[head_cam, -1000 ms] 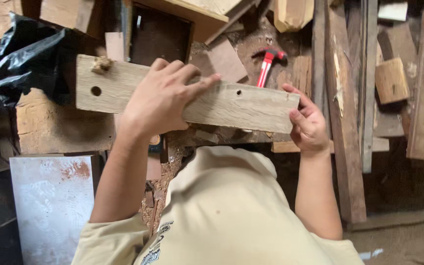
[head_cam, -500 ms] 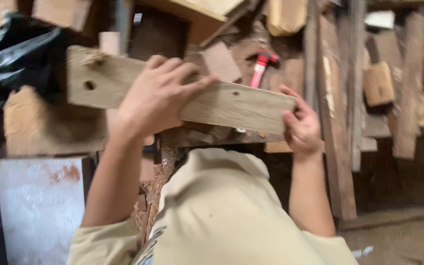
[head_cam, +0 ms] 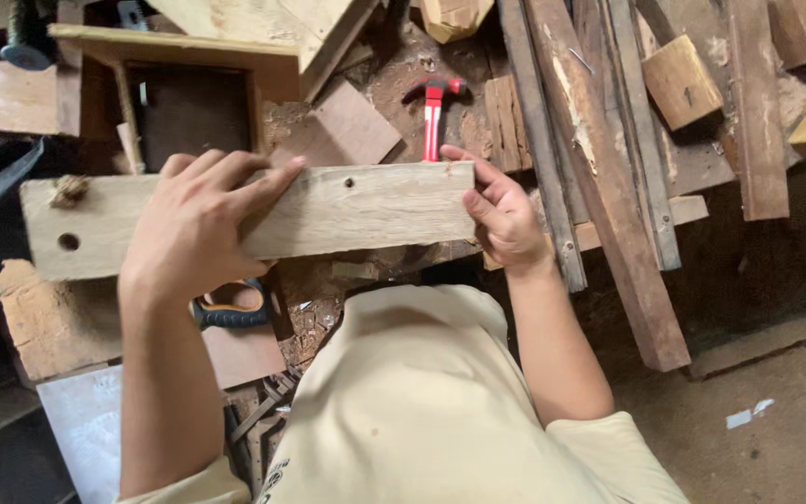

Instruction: The person assembles a small wooden structure by positioning a plank, inserting nails into pre-drilled holes, and hammering them in. The person repeatedly repositions the plank and hammers multiple nails to secure the pieces together.

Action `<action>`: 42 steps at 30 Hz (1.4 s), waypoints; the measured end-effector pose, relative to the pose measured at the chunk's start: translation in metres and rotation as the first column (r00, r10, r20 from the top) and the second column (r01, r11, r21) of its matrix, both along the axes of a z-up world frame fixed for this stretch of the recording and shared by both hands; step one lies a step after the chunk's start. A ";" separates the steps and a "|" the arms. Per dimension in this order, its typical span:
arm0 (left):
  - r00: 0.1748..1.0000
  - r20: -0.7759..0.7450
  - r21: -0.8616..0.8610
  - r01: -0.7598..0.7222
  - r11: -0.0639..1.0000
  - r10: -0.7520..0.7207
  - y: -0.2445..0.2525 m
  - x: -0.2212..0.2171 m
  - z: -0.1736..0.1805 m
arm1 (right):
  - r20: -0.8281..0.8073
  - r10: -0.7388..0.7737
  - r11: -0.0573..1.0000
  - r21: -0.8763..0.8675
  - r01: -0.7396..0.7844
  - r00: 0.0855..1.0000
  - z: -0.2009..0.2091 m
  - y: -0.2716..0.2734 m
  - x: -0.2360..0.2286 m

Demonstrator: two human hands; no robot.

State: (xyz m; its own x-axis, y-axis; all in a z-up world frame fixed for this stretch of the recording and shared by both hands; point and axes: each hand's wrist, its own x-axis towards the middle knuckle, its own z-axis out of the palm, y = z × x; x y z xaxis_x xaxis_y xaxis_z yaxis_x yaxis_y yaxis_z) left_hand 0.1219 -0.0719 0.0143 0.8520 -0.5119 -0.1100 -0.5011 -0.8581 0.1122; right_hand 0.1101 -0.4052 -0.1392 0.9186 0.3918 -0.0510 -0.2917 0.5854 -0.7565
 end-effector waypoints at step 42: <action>0.992 0.126 0.060 -0.019 0.998 0.012 -0.007 -0.006 -0.001 | -0.014 -0.085 0.996 0.022 0.085 0.996 -0.002 0.004 -0.006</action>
State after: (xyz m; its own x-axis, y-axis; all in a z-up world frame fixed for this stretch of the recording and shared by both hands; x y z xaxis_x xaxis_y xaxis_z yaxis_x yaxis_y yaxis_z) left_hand 0.1158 -0.0791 0.0131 0.8689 -0.4940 -0.0323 -0.4944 -0.8692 -0.0039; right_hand 0.1039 -0.4009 -0.1416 0.9479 0.3136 -0.0552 -0.2498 0.6249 -0.7396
